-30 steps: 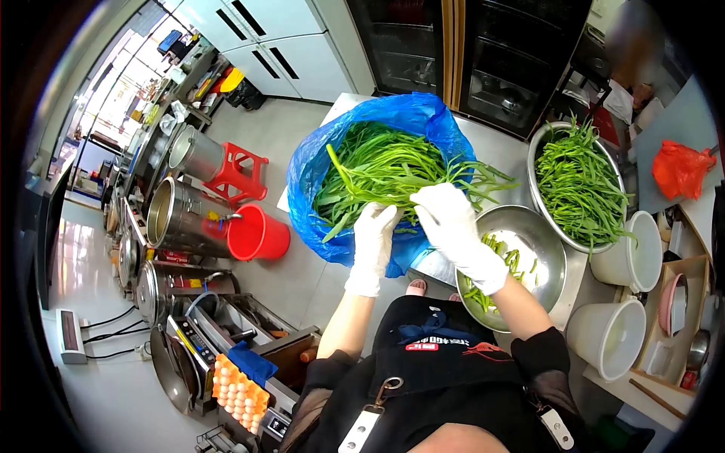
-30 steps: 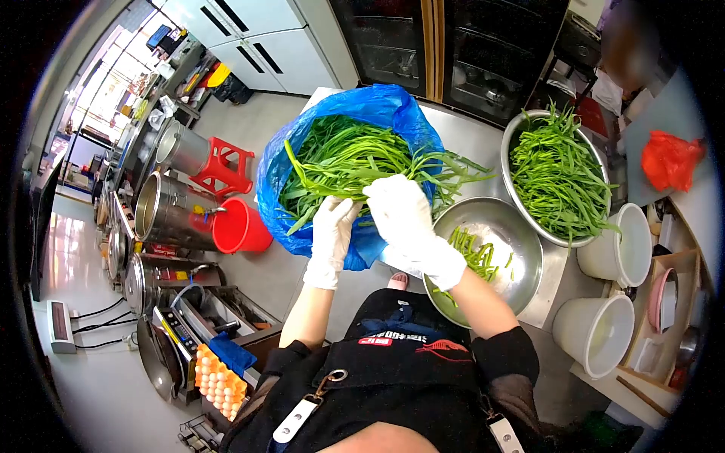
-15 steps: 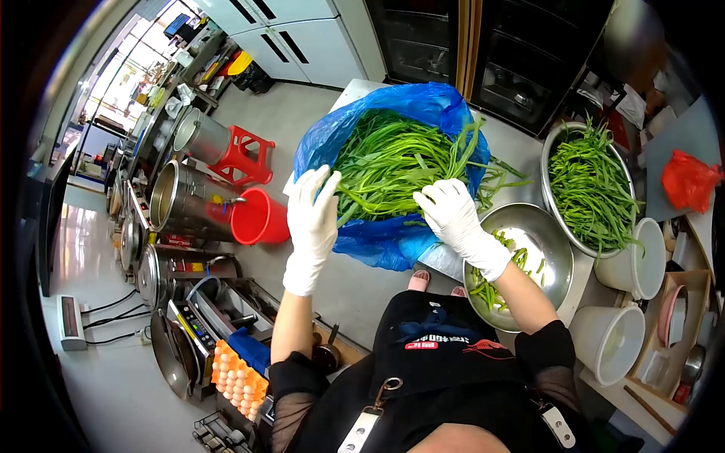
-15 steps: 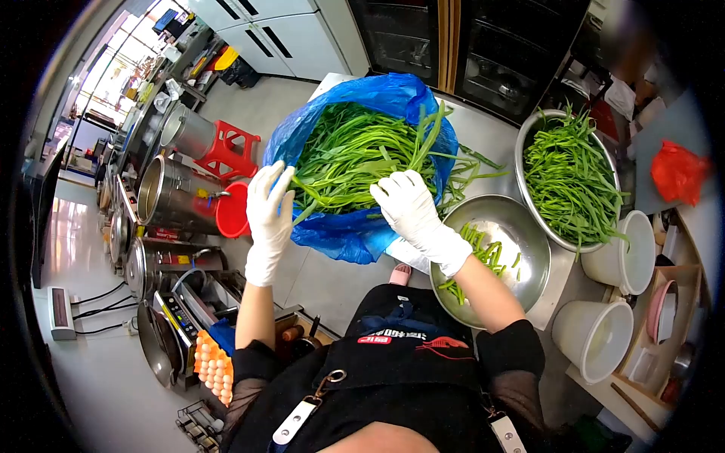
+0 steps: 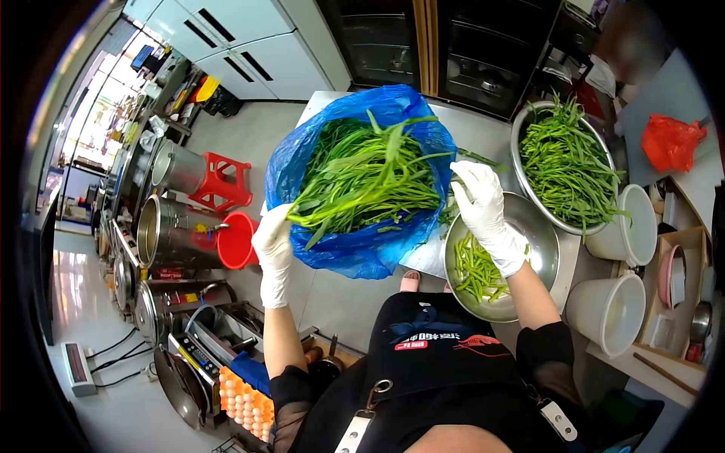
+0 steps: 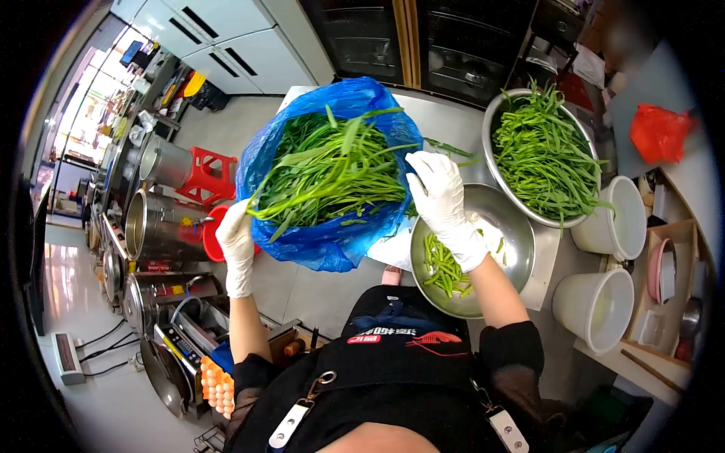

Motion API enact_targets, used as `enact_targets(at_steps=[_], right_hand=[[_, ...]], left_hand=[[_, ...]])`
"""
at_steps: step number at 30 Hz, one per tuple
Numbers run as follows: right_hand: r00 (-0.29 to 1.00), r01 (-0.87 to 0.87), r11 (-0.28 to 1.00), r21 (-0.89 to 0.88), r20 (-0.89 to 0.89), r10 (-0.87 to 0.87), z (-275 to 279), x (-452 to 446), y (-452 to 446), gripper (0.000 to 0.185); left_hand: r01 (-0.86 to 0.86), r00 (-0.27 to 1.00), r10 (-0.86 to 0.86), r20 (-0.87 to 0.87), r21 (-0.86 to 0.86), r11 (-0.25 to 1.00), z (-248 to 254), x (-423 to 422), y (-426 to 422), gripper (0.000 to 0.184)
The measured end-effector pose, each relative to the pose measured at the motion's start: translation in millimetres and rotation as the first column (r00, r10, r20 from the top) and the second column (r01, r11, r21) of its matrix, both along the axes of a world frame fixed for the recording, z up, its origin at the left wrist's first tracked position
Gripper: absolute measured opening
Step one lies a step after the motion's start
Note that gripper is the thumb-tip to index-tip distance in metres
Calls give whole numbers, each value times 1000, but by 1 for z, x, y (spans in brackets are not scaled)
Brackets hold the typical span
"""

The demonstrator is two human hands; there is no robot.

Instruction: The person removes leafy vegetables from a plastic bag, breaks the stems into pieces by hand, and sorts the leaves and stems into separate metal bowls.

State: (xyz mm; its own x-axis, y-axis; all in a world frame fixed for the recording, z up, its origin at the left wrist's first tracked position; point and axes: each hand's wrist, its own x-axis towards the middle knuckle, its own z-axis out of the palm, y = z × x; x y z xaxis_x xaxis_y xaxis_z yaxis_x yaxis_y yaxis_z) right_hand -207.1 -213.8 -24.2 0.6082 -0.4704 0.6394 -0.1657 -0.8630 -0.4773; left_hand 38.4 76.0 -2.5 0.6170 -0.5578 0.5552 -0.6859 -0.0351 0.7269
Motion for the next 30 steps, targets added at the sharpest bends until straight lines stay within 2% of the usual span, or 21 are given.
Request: enact_targets(at_steps=[2,4,7,11,15,19,22,25,27,30], right_hand=[[999,-21,1000,22,-40,22,-3,-7,-4,29],[999,-43,999,11,-30,44,-3,-7,-5,25],[997,-81,997,20,-16,81,-2,0,-1,19],[977,-213,975,69,27,211,-5,16,9,14],[927,-375,923,84,49,373,-1,37,19,19],[837,-521,802,293,-6,547,3,52,28,20],[796,-512,715,477,-50,603,6,55,29,19],[769,-498,665,557,-72,636,5,58,27,22],[742,-422,608,672,-129,658,13,58,23,26],[661,-411,494,766,-123,740,28,63,11,28]], left_hand=[[-19,1000,19,-10,-13,1000,-3,4,9,22],[-54,993,52,-103,-20,998,-4,4,17,23],[-94,993,94,-71,5,996,-3,2,26,23],[-96,992,96,-78,7,995,-1,-5,31,22],[-98,991,98,-89,0,995,5,-12,34,21],[-118,981,115,-158,-9,993,4,-12,39,18],[-169,949,166,-269,12,985,0,-8,44,17],[-192,912,197,-361,49,980,5,-11,40,19],[-175,909,195,-368,90,981,11,-8,37,19],[-176,905,226,-361,166,970,22,-7,27,21]])
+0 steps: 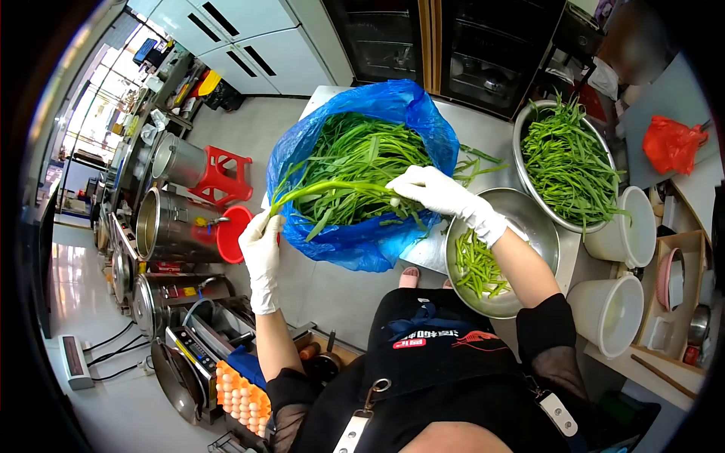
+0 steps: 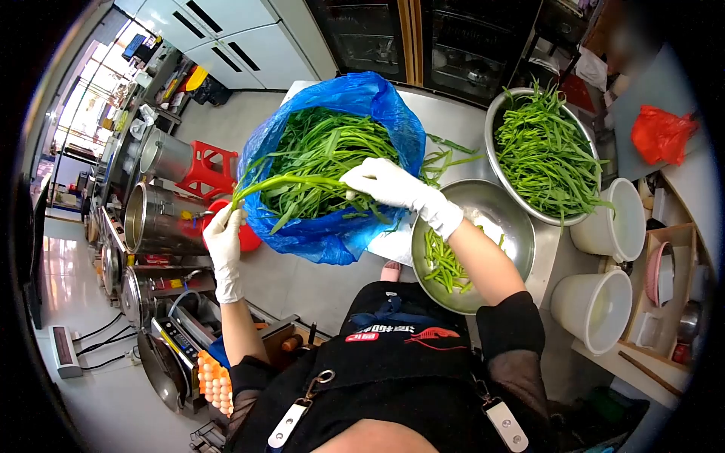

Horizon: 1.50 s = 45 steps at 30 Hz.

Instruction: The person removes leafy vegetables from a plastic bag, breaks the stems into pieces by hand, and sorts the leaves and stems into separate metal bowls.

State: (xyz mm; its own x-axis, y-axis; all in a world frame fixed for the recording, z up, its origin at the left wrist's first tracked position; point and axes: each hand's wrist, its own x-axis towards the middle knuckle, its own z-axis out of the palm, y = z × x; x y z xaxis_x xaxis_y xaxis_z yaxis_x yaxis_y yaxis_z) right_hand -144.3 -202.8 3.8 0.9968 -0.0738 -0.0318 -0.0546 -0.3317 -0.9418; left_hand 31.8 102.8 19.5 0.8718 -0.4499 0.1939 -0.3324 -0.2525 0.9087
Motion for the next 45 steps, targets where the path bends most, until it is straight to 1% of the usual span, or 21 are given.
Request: enact_targets(at_steps=[4,7,11,14,15,16,18,20,22,23,24,26,27,28,30,31,32,35,37,40,45], right_hand=[[998,-62,990,128,-23,66,7,4,-11,28],[997,-22,993,117,-65,30,14,3,-12,26],[984,170,985,34,46,-171,5,4,-8,22],[954,298,954,-35,57,-295,-5,0,-15,19],[933,349,937,16,89,-349,-7,-3,-14,21],[916,365,916,166,112,-385,-12,-4,-17,21],[875,363,816,450,135,-464,-26,-6,-24,22],[831,457,703,545,21,-556,-35,-7,-29,21],[778,537,571,620,-102,-620,-32,-8,-28,19],[785,449,572,687,2,-619,-56,-7,-45,18],[702,577,420,700,-162,-694,-54,-8,-56,16],[632,568,489,662,29,-774,-54,-10,-66,15],[627,617,557,555,80,-775,-33,-7,-54,15],[658,682,649,336,105,-745,-6,-5,-37,15],[728,594,803,-51,459,-509,12,4,-4,11],[753,562,779,-277,560,-345,18,5,8,11],[773,529,695,-486,614,-159,22,5,18,12],[788,520,636,-570,607,-100,24,8,32,13],[761,540,660,-523,638,-118,15,9,31,13],[800,492,710,-504,584,-139,12,5,30,15],[864,414,799,-435,465,-194,14,-1,25,17]], left_hand=[[5,1000,-6,10,49,999,15,-1,-19,23],[17,1000,-18,12,89,996,29,-2,-31,22],[92,993,-92,71,4,996,28,-4,-39,22],[114,986,-114,117,14,993,23,-8,-39,23],[136,966,-139,217,31,990,19,-8,-39,23],[136,942,-152,300,74,988,14,-7,-38,23],[168,944,-184,272,80,982,12,-13,-39,22],[166,916,-218,335,179,970,14,-24,-46,19],[186,898,-234,373,160,969,6,-26,-51,17],[156,892,-198,406,134,979,8,-25,-52,17],[154,928,-175,328,88,984,9,-21,-49,17],[147,937,-167,308,87,985,9,-16,-44,16],[149,929,-178,323,113,982,12,-18,-46,16],[152,923,-192,332,142,978,16,-22,-49,16],[166,927,-211,311,165,972,17,-28,-53,17],[174,936,-213,281,155,972,15,-29,-57,17],[183,944,-215,251,146,972,14,-32,-60,17],[208,978,-209,-3,131,969,19,-44,-65,16],[231,955,-204,-216,106,967,21,-50,-67,17],[284,911,-243,-334,79,956,28,-56,-69,18],[276,913,-227,-338,105,955,25,-57,-73,17]])
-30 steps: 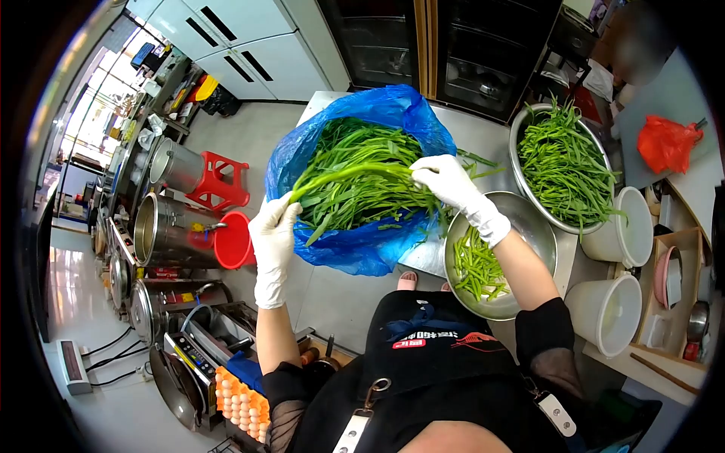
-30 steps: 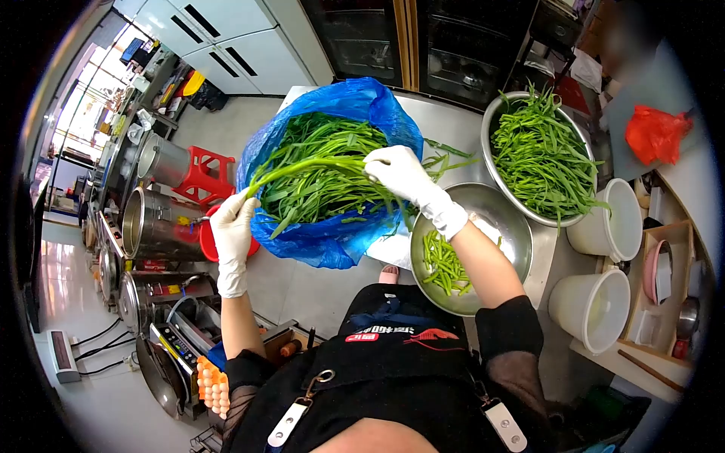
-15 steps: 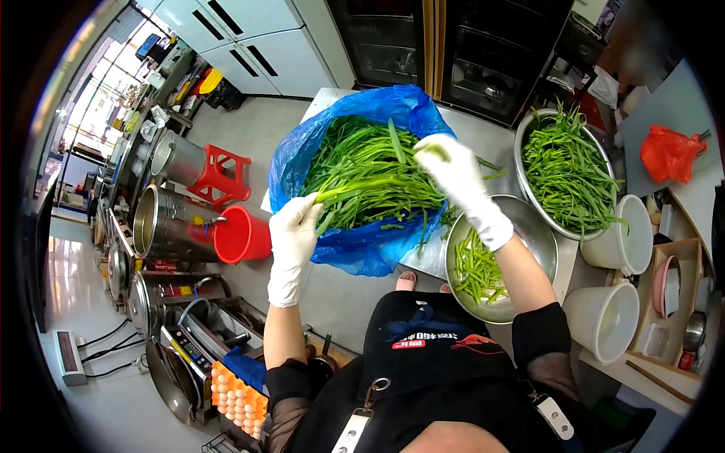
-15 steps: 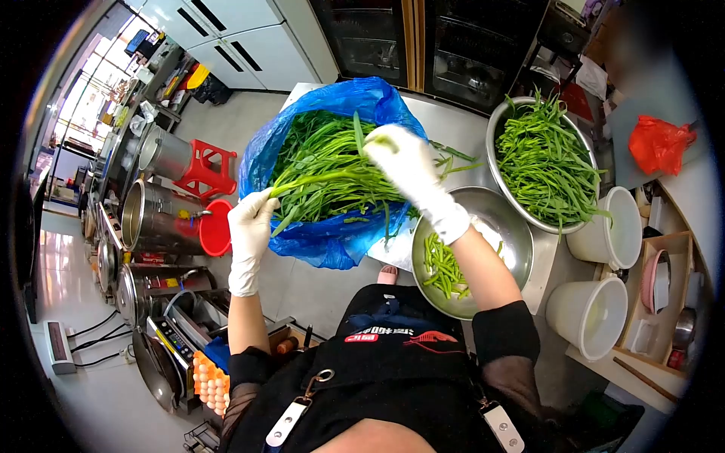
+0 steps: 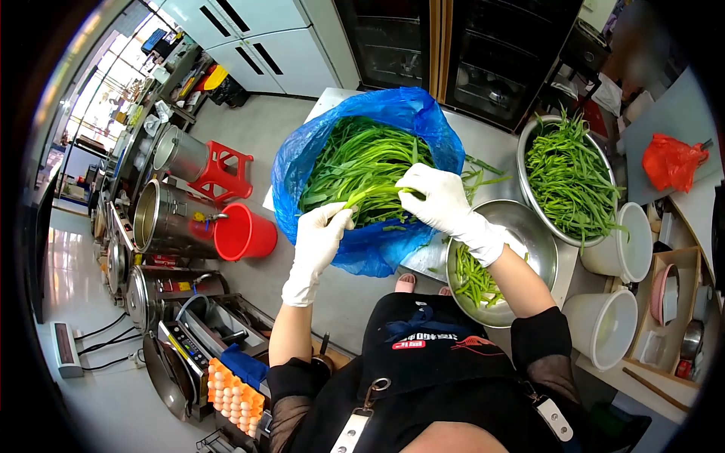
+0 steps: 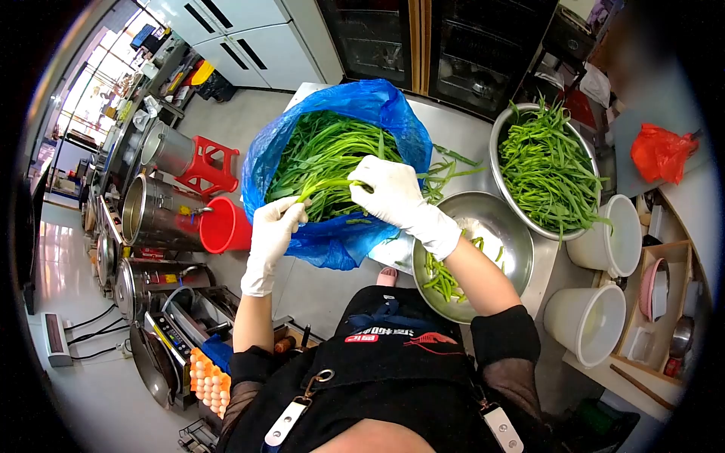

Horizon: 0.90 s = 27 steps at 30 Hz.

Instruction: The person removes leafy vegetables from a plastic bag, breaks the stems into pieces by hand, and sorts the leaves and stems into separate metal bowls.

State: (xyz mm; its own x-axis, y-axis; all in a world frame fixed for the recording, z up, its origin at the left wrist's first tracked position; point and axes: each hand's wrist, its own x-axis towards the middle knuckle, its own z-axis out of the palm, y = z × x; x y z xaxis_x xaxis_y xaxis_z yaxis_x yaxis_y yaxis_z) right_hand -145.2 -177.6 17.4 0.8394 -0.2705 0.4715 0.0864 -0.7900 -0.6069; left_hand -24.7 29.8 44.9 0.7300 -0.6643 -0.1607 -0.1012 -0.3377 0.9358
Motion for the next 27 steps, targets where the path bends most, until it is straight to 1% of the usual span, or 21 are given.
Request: enact_targets(at_steps=[2,3,4,5,6,7,8,9,11,12,15,17,18,19,21,22,23,24,25,26,27], right_hand=[[999,22,980,199,-42,-14,-4,-1,-3,16],[998,35,955,295,-65,-17,-7,0,-5,15],[999,6,919,395,-31,7,-13,0,-8,17],[998,18,880,475,-56,10,-16,0,-10,18],[997,32,835,550,-80,15,-17,1,-12,18],[994,47,783,621,-103,22,-18,1,-14,18],[988,85,740,667,-153,24,-18,1,-16,23],[991,75,720,690,-135,26,-21,0,-18,24],[994,56,678,733,-101,28,-26,-1,-20,24],[994,79,622,779,-110,12,-23,-1,-19,25],[992,97,593,799,-125,7,-25,-4,-20,22],[999,-14,646,763,-8,31,-26,-13,-33,21],[989,143,384,912,-119,-85,-19,-20,-44,23],[982,133,367,921,-73,-172,-11,-26,-53,20],[970,168,556,814,-38,-239,-3,-25,-63,17],[972,68,673,737,104,-213,5,-19,-54,15],[979,116,806,580,72,-192,16,-18,-44,15],[987,35,863,504,117,-109,23,-13,-27,14],[988,-46,907,419,154,-21,27,-9,-11,13],[965,-73,987,143,259,34,25,-3,0,12],[934,-68,987,-142,340,114,19,2,10,13]], left_hand=[[11,1000,-12,27,21,1000,-1,-1,-2,18],[16,998,-17,64,15,1000,-3,-2,-3,18],[21,995,-22,102,7,1000,-6,-2,-4,19],[26,990,-26,140,0,1000,-10,-2,-5,19],[34,974,-31,223,-7,999,-13,-3,-7,19],[27,965,-22,261,-16,1000,-12,-7,-10,18],[59,936,-41,349,-41,997,-19,-6,-10,17],[93,899,-57,433,-61,994,-23,-5,-12,17],[98,840,-66,539,-31,995,-26,-8,-13,17],[101,806,-73,588,-15,995,-26,-9,-14,17],[126,752,-54,657,-63,990,-32,-10,-16,18],[99,687,7,727,-104,990,-29,-9,-13,18],[88,651,37,758,-125,988,-27,-7,-10,18],[56,711,35,702,-107,993,-28,-4,-3,18],[62,696,8,718,-72,995,-32,-1,2,17],[72,693,-8,721,-58,996,-33,-3,1,17],[86,690,-27,724,-44,995,-32,-6,-3,16],[103,682,-45,730,-35,994,-30,-8,-9,16],[105,750,-62,659,-26,994,-27,-11,-14,16],[109,809,-80,582,-15,994,-23,-15,-18,15],[114,861,-99,499,0,993,-17,-20,-20,16]])
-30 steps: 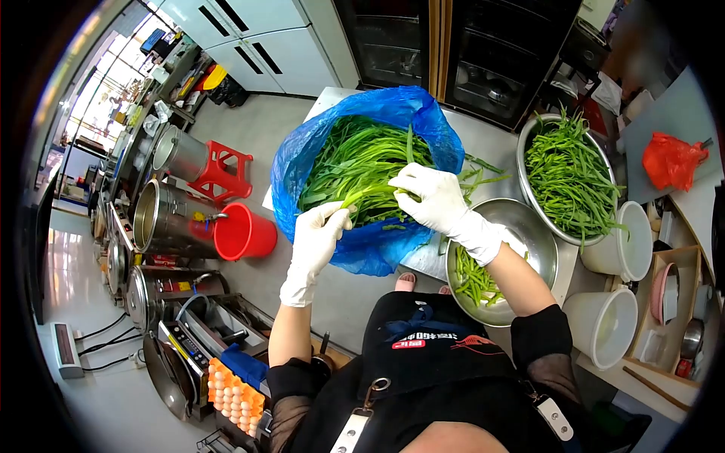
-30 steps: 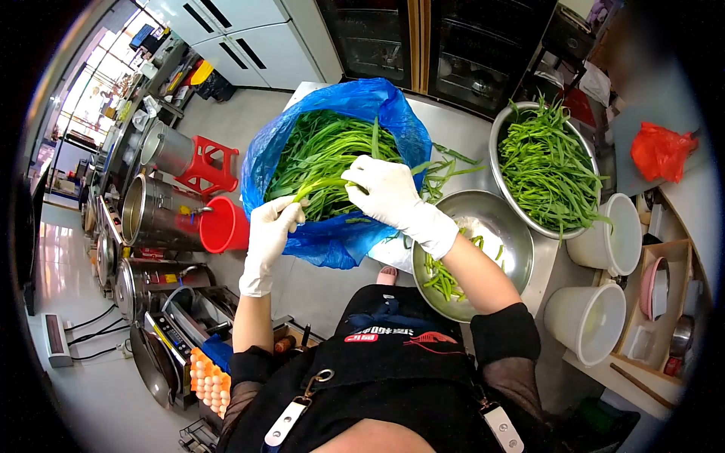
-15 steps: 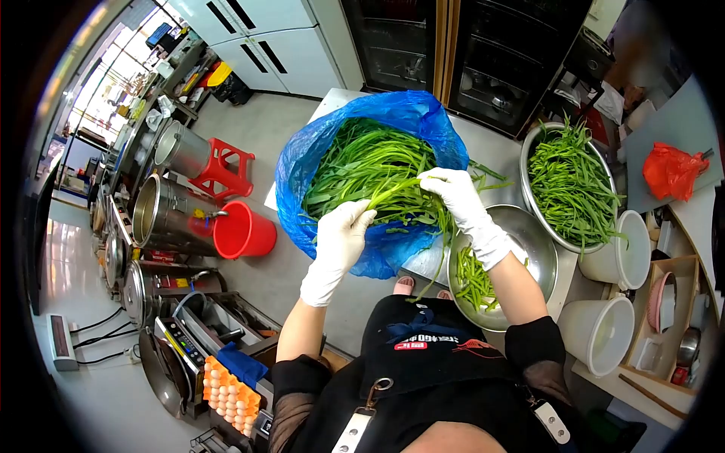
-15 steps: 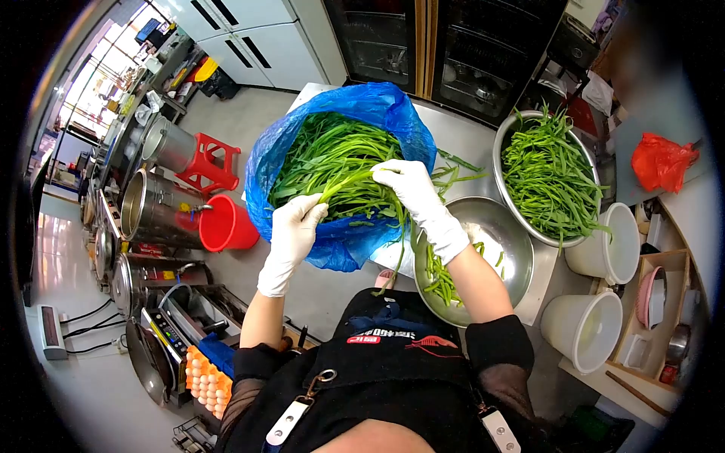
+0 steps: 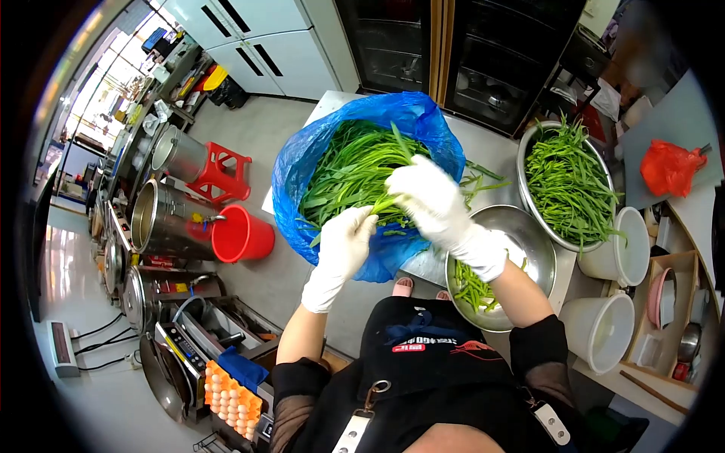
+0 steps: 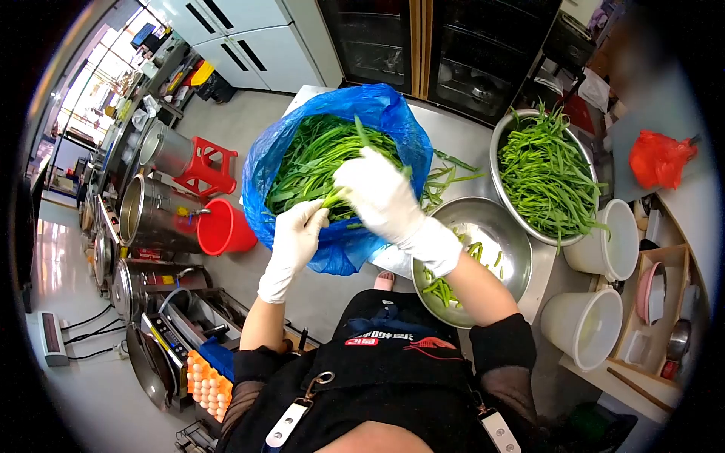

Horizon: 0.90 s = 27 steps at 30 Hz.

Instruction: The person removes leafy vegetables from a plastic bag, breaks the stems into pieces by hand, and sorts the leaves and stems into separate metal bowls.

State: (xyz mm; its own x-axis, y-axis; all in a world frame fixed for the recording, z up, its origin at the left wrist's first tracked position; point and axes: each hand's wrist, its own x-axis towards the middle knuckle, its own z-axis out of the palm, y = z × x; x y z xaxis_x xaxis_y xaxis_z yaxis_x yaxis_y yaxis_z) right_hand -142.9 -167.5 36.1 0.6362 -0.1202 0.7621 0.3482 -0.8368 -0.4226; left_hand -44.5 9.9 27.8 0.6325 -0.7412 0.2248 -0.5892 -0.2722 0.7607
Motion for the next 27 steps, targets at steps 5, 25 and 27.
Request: enact_targets(at_steps=[5,25,27], right_hand=[[969,-61,983,-173,-247,16,-18,-5,24,17],[940,271,724,634,-338,-55,1,-119,-15,11],[915,403,493,771,-354,-194,-1,-145,-42,16]], left_hand=[[39,940,11,-341,138,990,20,-11,4,20],[529,690,-558,-460,-205,823,17,-62,-79,16],[568,627,-610,-485,-252,784,-1,-76,-90,17]])
